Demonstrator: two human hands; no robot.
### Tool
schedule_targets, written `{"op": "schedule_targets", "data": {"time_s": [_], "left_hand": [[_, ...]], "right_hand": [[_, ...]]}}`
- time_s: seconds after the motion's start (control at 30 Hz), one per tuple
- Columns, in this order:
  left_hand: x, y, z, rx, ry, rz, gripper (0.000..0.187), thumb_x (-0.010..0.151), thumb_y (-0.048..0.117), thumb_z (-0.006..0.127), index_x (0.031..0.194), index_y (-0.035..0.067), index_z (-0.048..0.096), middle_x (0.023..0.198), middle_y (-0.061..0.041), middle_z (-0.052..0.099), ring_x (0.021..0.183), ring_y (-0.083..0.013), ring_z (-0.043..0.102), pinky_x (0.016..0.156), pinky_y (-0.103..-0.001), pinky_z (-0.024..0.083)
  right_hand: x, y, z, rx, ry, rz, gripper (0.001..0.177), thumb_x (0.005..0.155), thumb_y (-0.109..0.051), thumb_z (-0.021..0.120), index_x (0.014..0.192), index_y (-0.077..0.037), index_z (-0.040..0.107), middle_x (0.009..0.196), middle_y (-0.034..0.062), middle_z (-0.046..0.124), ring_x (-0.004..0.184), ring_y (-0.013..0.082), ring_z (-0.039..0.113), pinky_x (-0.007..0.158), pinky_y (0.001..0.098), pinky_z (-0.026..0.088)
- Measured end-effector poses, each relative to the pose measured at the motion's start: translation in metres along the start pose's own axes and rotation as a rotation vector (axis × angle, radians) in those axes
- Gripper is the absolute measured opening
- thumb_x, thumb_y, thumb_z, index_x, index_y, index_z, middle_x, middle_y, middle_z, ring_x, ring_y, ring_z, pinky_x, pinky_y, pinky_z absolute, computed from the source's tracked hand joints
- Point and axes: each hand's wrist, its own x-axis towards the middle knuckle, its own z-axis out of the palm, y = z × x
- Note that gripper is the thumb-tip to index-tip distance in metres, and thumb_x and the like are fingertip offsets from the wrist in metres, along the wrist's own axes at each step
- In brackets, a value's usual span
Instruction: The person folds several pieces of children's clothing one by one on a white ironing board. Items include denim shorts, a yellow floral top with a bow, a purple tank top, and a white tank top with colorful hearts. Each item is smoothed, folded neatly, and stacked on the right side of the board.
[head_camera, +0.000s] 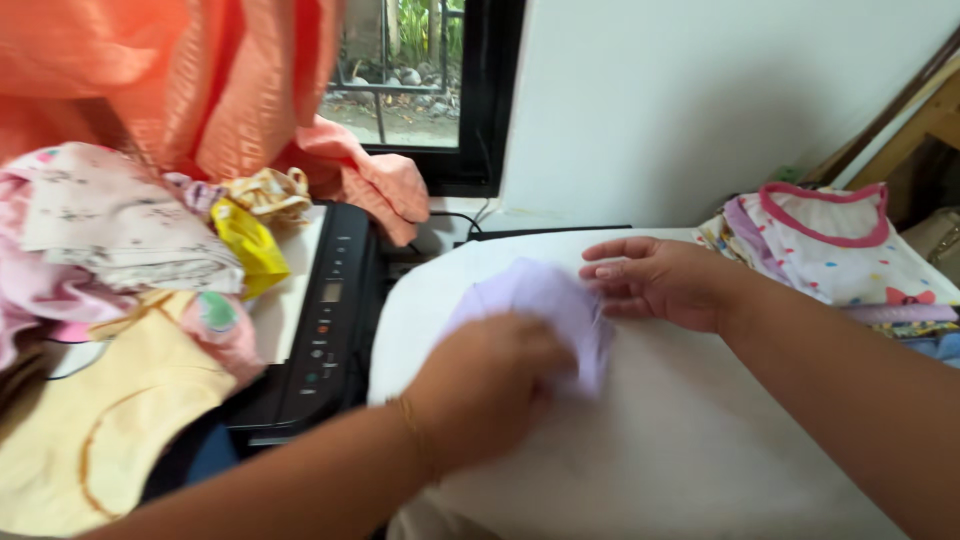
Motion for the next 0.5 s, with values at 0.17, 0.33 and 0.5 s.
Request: {"op": "schedule_targets", "data": {"time_s": [0.17,0.33,0.5], "left_hand": [[-0.008,0.009,0.013,-0.092,-0.189,-0.053,0.022,0.077,0.012,0.073,0.099,0.010,0.072,0.098,-0.009,0.070,0.098,-0.0317,0.066,0.086,-0.042,0.054],[0.003,-0.005,0.011,-0.141,-0.149,-0.157,0.026,0.085,0.024,0.077,0.106,0.010,0.071,0.102,-0.009,0.069,0.098,-0.0300,0.068,0.085,-0.039,0.055],[0.046,-0.067,-0.009,0.073,0.070,-0.054,0.054,0.076,0.029,0.086,0.118,0.001,0.064,0.119,-0.015,0.061,0.106,-0.0332,0.060,0.086,-0.041,0.051]], "right_hand": [[-0.028,0.002,-0.005,-0.165,0.063,0.074,0.036,0.090,-0.027,0.069,0.122,-0.009,0.068,0.106,0.0050,0.073,0.092,0.0165,0.070,0.084,0.0372,0.060],[-0.037,-0.001,0.021,-0.577,0.046,-0.010,0.038,0.088,-0.035,0.074,0.118,-0.012,0.076,0.099,0.0066,0.073,0.085,0.0154,0.064,0.080,0.0338,0.054],[-0.035,-0.006,0.022,-0.460,-0.304,-0.608,0.035,0.096,-0.030,0.075,0.112,0.000,0.075,0.125,0.0017,0.073,0.114,0.0123,0.066,0.098,0.0324,0.052]]}}
